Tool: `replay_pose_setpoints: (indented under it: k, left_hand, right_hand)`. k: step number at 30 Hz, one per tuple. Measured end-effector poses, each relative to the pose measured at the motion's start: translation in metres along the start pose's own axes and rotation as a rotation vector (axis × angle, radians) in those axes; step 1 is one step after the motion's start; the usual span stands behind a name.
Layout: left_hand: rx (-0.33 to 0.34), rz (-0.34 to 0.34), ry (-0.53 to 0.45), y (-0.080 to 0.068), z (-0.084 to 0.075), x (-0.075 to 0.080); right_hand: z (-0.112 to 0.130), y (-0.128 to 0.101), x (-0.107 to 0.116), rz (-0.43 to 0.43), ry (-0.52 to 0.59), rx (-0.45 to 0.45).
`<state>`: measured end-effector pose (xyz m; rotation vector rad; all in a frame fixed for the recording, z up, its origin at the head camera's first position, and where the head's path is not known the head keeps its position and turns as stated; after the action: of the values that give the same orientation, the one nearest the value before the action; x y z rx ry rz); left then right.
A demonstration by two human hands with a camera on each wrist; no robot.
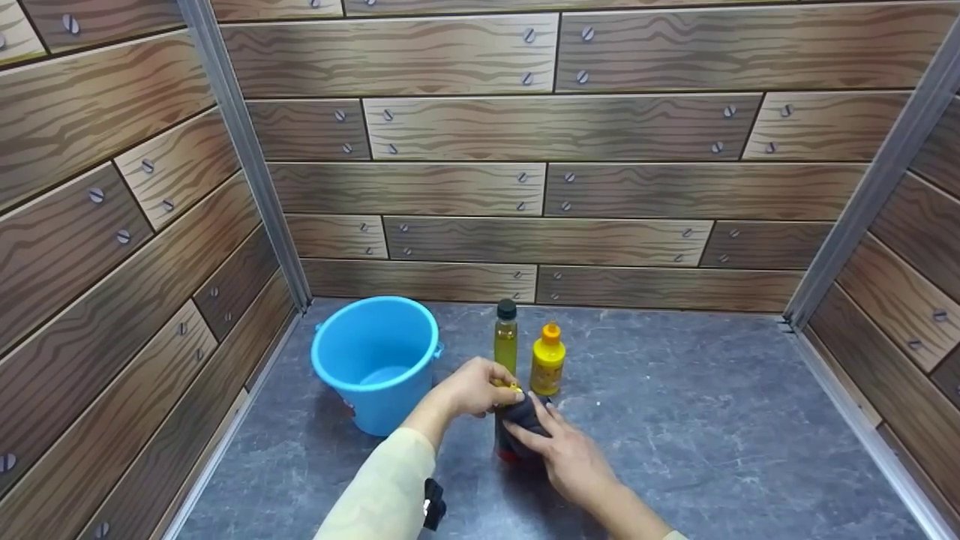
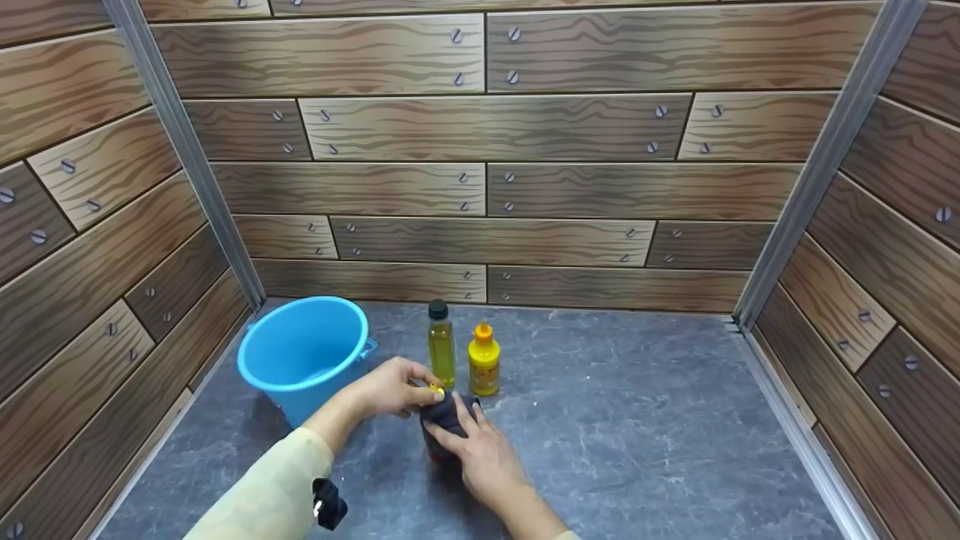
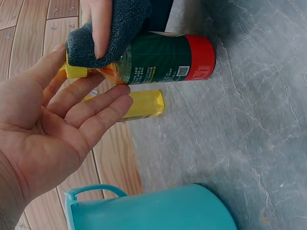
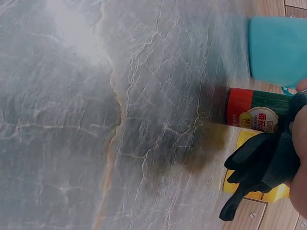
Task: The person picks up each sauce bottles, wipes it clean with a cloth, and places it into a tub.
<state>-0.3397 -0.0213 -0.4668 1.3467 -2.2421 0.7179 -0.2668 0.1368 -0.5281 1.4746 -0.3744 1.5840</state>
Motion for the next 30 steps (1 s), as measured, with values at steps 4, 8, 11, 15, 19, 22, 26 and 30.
replay_pose_setpoints:
  k: [4,8,11,15,19,22,26,30]
  left_hand:
    - [-0.008,-0.004,-0.005,-0.001,-0.001,0.000]
    - [-0.017,-0.005,-0.001,-0.001,-0.001,0.000]
    - [-0.012,-0.007,0.005,0.000,-0.001,0.000]
    - [-0.004,-0.008,0.004,0.001,0.001,0.000]
    - [-0.013,-0.010,0.003,0.002,0.002,0.000]
    - [-0.016,-0.013,0.003,0.002,0.002,0.001]
    - [-0.002,-0.012,0.003,0.002,0.003,0.001]
    - [0.016,-0.006,-0.007,0.003,0.005,-0.001]
  right_hand:
    - [-0.002,0.000,-0.003,-0.033,0.016,0.015]
    - [-0.006,-0.002,-0.010,-0.047,0.040,0.012]
    - [-0.008,-0.004,-0.015,-0.063,0.049,0.021]
    - [-0.009,-0.009,-0.021,-0.107,0.054,0.050]
    - [-0.011,-0.012,-0.025,-0.152,0.043,0.076]
    - [-0.011,-0.012,-0.026,-0.165,0.038,0.081]
    - [-0.012,-0.013,-0.029,-0.127,0.050,0.061]
    - [-0.014,-0.014,-0.031,-0.086,0.064,0.037]
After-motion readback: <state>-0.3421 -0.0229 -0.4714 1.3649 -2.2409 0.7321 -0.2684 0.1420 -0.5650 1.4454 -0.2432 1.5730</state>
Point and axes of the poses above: each hand's wrist, its own y-axis towards the middle knuckle, its own x-axis out of the back of the hand, z = x × y, the point moved 6 cm from there along y, towards the middle knuckle, and after that the axes turned 2 degrees about y, right-handed, at the moved point
